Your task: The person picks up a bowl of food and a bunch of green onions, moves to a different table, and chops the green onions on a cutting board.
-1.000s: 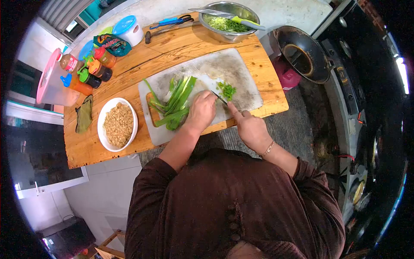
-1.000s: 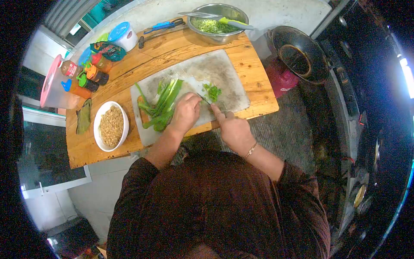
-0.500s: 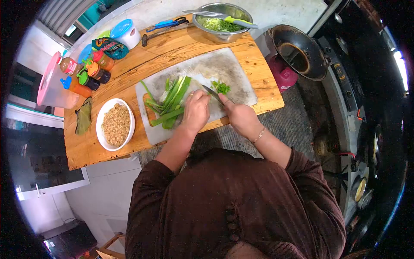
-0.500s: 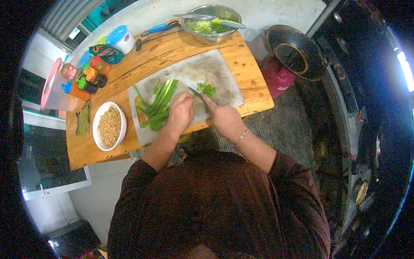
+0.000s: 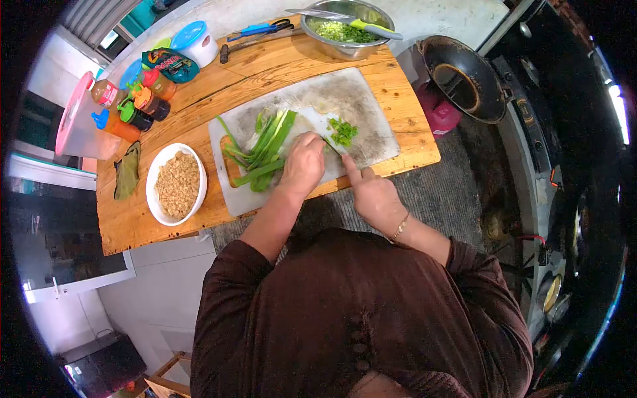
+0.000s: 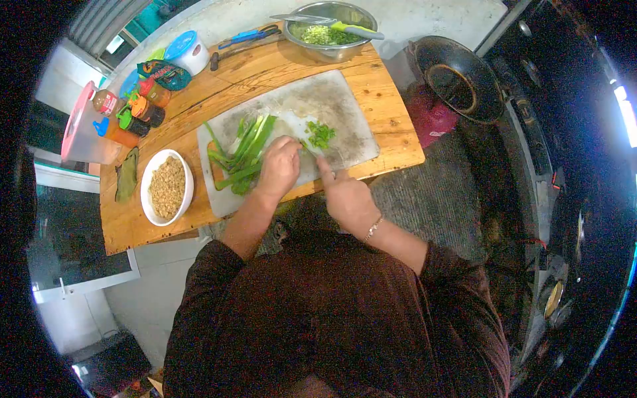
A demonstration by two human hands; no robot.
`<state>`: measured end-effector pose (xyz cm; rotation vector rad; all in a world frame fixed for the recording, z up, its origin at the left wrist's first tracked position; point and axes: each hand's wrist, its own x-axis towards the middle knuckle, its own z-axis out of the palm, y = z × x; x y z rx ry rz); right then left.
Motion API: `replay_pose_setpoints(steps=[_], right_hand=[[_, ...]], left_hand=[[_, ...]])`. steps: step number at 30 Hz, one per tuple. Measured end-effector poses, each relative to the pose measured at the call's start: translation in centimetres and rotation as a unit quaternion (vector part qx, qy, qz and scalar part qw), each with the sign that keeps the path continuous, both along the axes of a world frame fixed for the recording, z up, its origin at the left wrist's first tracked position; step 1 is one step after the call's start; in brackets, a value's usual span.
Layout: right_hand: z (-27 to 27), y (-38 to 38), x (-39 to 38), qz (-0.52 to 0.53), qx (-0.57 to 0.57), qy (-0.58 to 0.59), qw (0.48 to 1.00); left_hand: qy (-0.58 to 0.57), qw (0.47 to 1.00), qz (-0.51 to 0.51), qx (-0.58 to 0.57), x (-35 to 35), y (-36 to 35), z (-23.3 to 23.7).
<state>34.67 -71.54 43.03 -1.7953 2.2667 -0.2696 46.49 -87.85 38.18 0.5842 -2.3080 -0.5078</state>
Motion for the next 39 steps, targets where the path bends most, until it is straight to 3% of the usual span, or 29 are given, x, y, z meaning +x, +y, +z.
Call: replay_pose_setpoints(steps=[7, 14, 22, 27, 32, 39], right_hand=[[-0.2, -2.4, -0.3, -0.001, 0.004, -0.028, 1.0], [0.7, 1.8, -1.6, -0.004, 0.008, -0.034, 0.999], [0.7, 0.0, -0.2, 0.016, -0.033, -0.026, 0.999], [-0.3, -2.9, -0.1, 0.033, -0.068, -0.039, 0.996], [-0.7, 0.7, -0.5, 0.013, -0.055, -0.02, 0.998], [1.0, 0.3, -0.8, 0.035, -0.048, -0.015, 0.998]], left_hand=[[0.009, 0.999, -0.007, -0.039, 0.5, 1.3, 1.0], [0.021, 0.999, 0.026, -0.003, 0.8, 1.4, -0.1], [0.027, 1.0, 0.009, 0.01, 0.9, 0.8, -0.2], [-0.002, 0.999, 0.02, -0.034, 1.0, 1.0, 0.5], [-0.002, 0.995, 0.039, -0.09, 1.6, 1.7, 1.1], [0.014, 1.0, 0.012, 0.024, 2.0, 0.5, 0.8]])
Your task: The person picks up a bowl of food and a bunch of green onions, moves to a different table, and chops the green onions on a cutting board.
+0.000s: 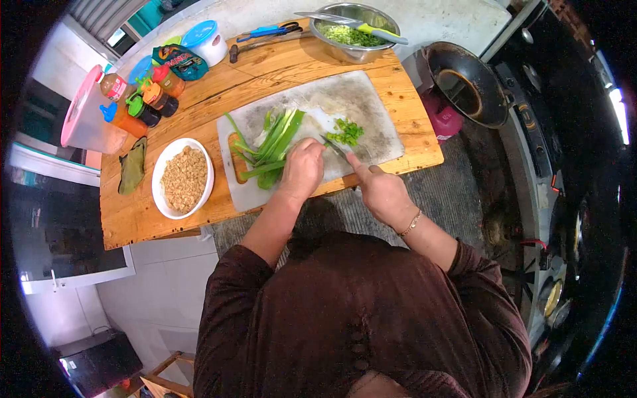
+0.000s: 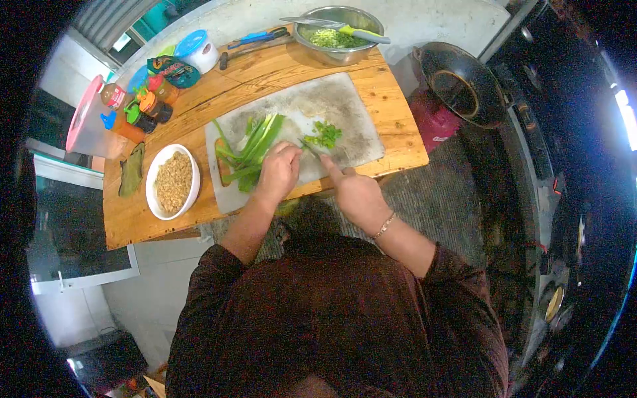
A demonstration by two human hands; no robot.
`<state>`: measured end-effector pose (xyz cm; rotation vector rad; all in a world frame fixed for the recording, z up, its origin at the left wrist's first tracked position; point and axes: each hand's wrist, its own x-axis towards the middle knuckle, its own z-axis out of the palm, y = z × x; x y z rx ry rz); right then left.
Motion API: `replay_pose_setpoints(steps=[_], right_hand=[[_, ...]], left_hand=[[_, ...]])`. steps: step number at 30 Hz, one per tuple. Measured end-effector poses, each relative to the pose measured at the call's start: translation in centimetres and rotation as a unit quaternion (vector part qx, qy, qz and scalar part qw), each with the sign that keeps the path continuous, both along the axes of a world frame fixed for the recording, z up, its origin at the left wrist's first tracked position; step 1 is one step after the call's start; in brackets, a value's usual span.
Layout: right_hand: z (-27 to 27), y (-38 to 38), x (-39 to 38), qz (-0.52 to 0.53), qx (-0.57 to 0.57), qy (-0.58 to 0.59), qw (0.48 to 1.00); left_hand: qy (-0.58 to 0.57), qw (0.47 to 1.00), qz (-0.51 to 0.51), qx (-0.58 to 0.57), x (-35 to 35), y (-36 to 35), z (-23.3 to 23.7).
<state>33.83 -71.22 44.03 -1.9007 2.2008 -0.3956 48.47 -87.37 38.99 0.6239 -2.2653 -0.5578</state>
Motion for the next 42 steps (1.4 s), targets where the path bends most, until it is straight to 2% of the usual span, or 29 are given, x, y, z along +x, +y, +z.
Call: replay_pose_setpoints(steps=[7, 10, 13, 16, 19, 25, 28, 33, 37, 42], right_hand=[[-1.3, -3.1, 1.7, -0.008, -0.019, 0.023, 1.0], [-1.8, -1.4, 0.9, 0.003, -0.062, 0.017, 0.998], [-0.5, 0.8, 0.5, -0.026, 0.034, 0.023, 0.999], [-0.8, 1.2, 0.0, -0.027, 0.037, 0.013, 0.999], [-0.6, 0.3, 0.5, -0.016, -0.007, -0.016, 1.0], [-1.5, -2.8, 2.3, -0.012, 0.02, 0.007, 1.0], [-2.2, -3.2, 2.0, 0.002, -0.028, 0.004, 1.0], [-0.8, 0.1, 0.9, -0.011, 0.018, -0.009, 1.0], [0.4, 0.4, 1.1, -0.02, 0.027, -0.035, 0.999], [-1.5, -1.3, 2.1, -0.011, -0.015, -0.037, 0.999]], left_hand=[[-0.019, 1.0, -0.012, -0.021, 0.0, -0.2, 0.1], [0.009, 1.0, -0.01, -0.025, 0.3, 0.3, 0.3], [0.008, 1.0, -0.009, -0.022, 0.7, 0.3, 0.6], [-0.001, 1.0, -0.015, -0.011, 0.9, -0.1, 0.1], [-0.005, 1.0, -0.019, 0.005, 0.6, -0.7, -0.4], [0.004, 1.0, -0.022, 0.006, 0.6, -0.6, -0.3], [-0.004, 1.0, -0.008, -0.018, 0.7, -0.4, 0.0], [-0.012, 0.998, 0.039, -0.038, 1.4, 0.2, 0.0], [0.008, 1.0, 0.009, -0.017, 1.1, -0.4, -0.4], [0.012, 1.0, -0.01, -0.013, 1.0, -0.6, -0.4]])
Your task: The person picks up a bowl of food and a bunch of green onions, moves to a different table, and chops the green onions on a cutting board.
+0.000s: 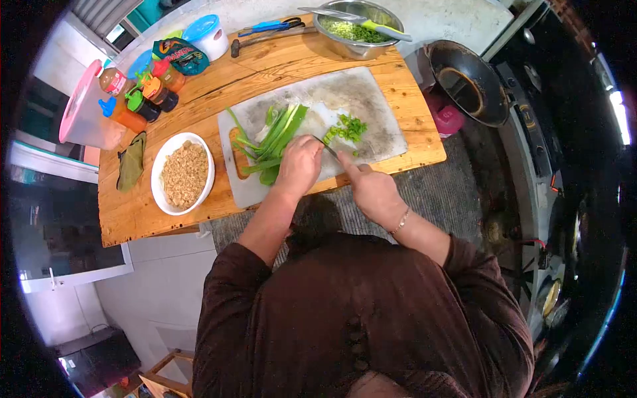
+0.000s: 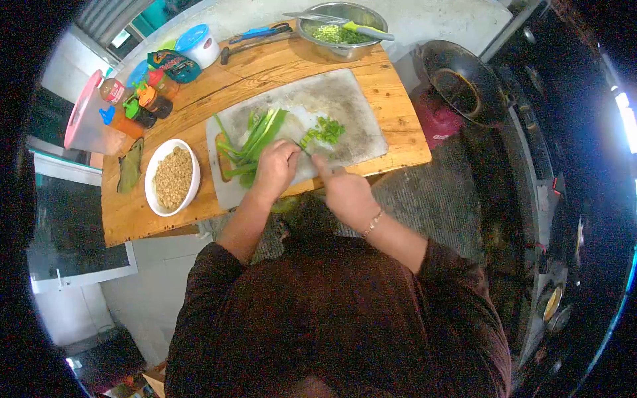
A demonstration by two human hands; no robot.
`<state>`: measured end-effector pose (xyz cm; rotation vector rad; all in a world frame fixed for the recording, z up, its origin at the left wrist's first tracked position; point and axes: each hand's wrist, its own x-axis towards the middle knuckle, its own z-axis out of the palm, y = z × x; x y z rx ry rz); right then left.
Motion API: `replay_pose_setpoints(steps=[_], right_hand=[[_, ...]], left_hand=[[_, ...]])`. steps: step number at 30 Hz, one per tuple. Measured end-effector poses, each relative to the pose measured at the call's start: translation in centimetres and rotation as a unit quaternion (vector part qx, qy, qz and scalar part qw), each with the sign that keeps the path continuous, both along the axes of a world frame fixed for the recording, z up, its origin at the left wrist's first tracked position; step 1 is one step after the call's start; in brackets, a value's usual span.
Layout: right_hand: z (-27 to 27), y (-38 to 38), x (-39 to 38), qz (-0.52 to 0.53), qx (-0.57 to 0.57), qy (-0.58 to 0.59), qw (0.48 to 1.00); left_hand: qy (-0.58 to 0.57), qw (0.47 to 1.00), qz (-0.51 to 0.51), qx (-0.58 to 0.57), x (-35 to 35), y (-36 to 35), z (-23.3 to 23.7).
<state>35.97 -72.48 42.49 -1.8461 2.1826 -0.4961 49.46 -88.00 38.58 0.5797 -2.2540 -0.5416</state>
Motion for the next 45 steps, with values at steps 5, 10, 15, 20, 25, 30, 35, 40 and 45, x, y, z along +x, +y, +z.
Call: replay_pose_setpoints(steps=[5, 10, 15, 20, 25, 30, 35, 40, 45], right_hand=[[0.0, -1.5, -0.2, 0.004, 0.025, -0.009, 1.0], [0.5, 0.8, -1.9, -0.015, 0.105, -0.024, 0.994], [0.2, -0.1, -4.1, -0.057, 0.028, -0.067, 0.996], [0.7, 1.5, -3.6, -0.03, -0.013, -0.018, 0.999], [1.6, 2.4, -2.3, -0.032, 0.053, 0.025, 0.998], [-0.4, 0.1, -1.7, -0.039, 0.014, 0.03, 0.999], [-1.2, -1.4, -3.0, -0.017, 0.009, -0.01, 1.0], [-0.1, 0.6, -2.8, -0.03, -0.004, -0.032, 0.999], [0.9, 2.0, -1.2, -0.042, 0.066, 0.041, 0.996]], left_hand=[[-0.032, 0.997, 0.017, -0.07, 0.5, 1.2, 0.4], [-0.066, 0.996, 0.024, -0.048, 1.5, 1.3, 0.9], [-0.014, 1.0, 0.002, -0.003, -1.0, 1.1, 0.4], [-0.016, 1.0, -0.011, 0.005, -3.2, 0.3, 0.1], [-0.043, 0.999, -0.01, 0.032, -3.3, -0.2, 0.1], [-0.055, 0.998, -0.013, 0.001, -3.4, 0.2, 0.1], [-0.001, 0.999, -0.017, -0.036, -2.9, 1.2, 0.5], [-0.02, 1.0, 0.002, 0.01, -2.7, 0.4, -0.4], [-0.014, 1.0, 0.001, 0.021, -2.8, 0.2, -0.2]])
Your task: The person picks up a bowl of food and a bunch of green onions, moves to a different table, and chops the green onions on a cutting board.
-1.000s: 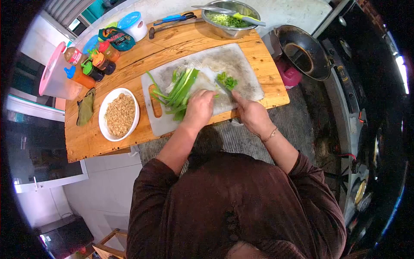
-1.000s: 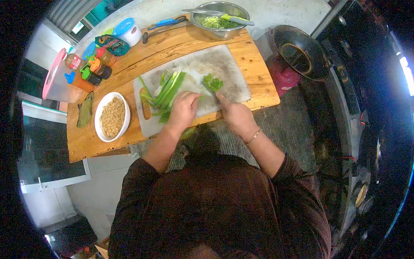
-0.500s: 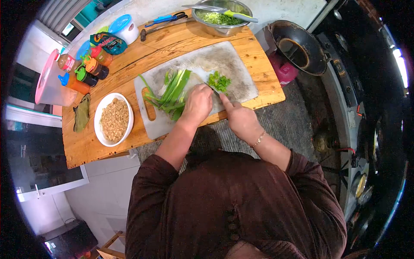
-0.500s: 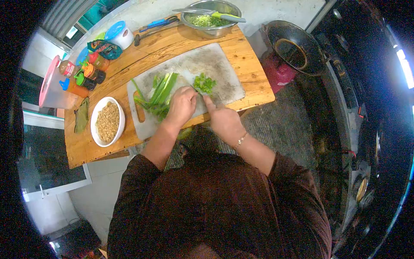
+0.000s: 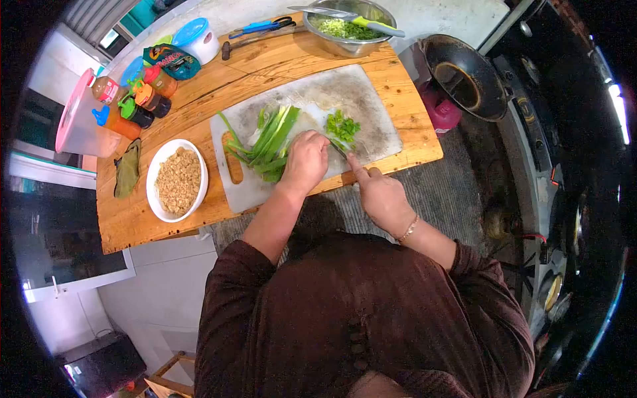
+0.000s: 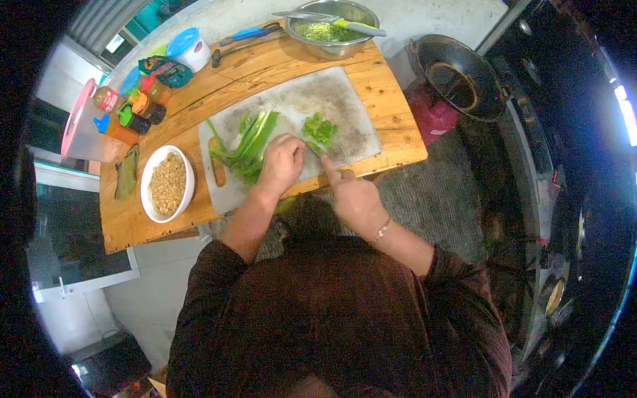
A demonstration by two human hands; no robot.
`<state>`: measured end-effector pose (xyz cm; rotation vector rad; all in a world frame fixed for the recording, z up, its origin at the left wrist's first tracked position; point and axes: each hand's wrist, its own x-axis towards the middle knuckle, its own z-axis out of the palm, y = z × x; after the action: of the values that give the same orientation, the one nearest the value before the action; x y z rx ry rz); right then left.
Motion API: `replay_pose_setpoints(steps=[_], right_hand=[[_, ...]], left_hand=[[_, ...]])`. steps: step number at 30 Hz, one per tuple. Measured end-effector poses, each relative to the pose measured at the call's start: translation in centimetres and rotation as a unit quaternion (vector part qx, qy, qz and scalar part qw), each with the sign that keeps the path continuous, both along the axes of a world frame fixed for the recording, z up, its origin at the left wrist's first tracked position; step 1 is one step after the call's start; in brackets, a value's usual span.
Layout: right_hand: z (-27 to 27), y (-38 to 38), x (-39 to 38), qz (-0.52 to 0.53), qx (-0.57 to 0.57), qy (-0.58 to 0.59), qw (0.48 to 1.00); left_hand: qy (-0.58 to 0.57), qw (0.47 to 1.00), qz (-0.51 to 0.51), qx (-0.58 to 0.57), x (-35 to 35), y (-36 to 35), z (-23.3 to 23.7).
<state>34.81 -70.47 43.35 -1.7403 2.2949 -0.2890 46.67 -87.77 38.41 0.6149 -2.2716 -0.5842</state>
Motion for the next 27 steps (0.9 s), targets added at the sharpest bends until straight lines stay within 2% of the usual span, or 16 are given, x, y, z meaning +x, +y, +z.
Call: replay_pose_setpoints(steps=[3, 8, 12, 15, 18, 24, 27], right_hand=[[-1.1, -1.7, -0.1, 0.011, -0.061, -0.01, 0.998], [-1.3, -3.9, -0.9, 0.033, -0.072, -0.022, 0.997], [-1.1, -2.7, -1.6, 0.042, -0.115, -0.07, 0.99], [0.0, -1.1, -0.5, 0.029, -0.04, -0.034, 0.998], [0.0, -1.0, 0.3, 0.014, -0.017, 0.002, 1.0], [-1.8, -4.0, 0.4, 0.028, -0.066, 0.002, 0.997], [-1.1, -3.9, -0.8, 0.047, -0.089, -0.068, 0.993]], left_hand=[[-0.001, 1.0, -0.007, -0.023, -0.1, 0.2, 0.1], [0.007, 0.997, 0.021, -0.077, 0.3, 1.5, 0.7], [0.017, 0.999, -0.004, -0.029, 0.9, 0.9, 0.5], [0.011, 1.0, 0.008, -0.021, 0.7, 0.5, 0.0], [0.013, 1.0, 0.011, -0.019, 0.7, 0.5, 0.3], [0.002, 0.999, 0.006, -0.044, 0.6, 0.5, 0.1], [-0.022, 0.999, 0.025, -0.033, 0.9, 1.0, 0.6]])
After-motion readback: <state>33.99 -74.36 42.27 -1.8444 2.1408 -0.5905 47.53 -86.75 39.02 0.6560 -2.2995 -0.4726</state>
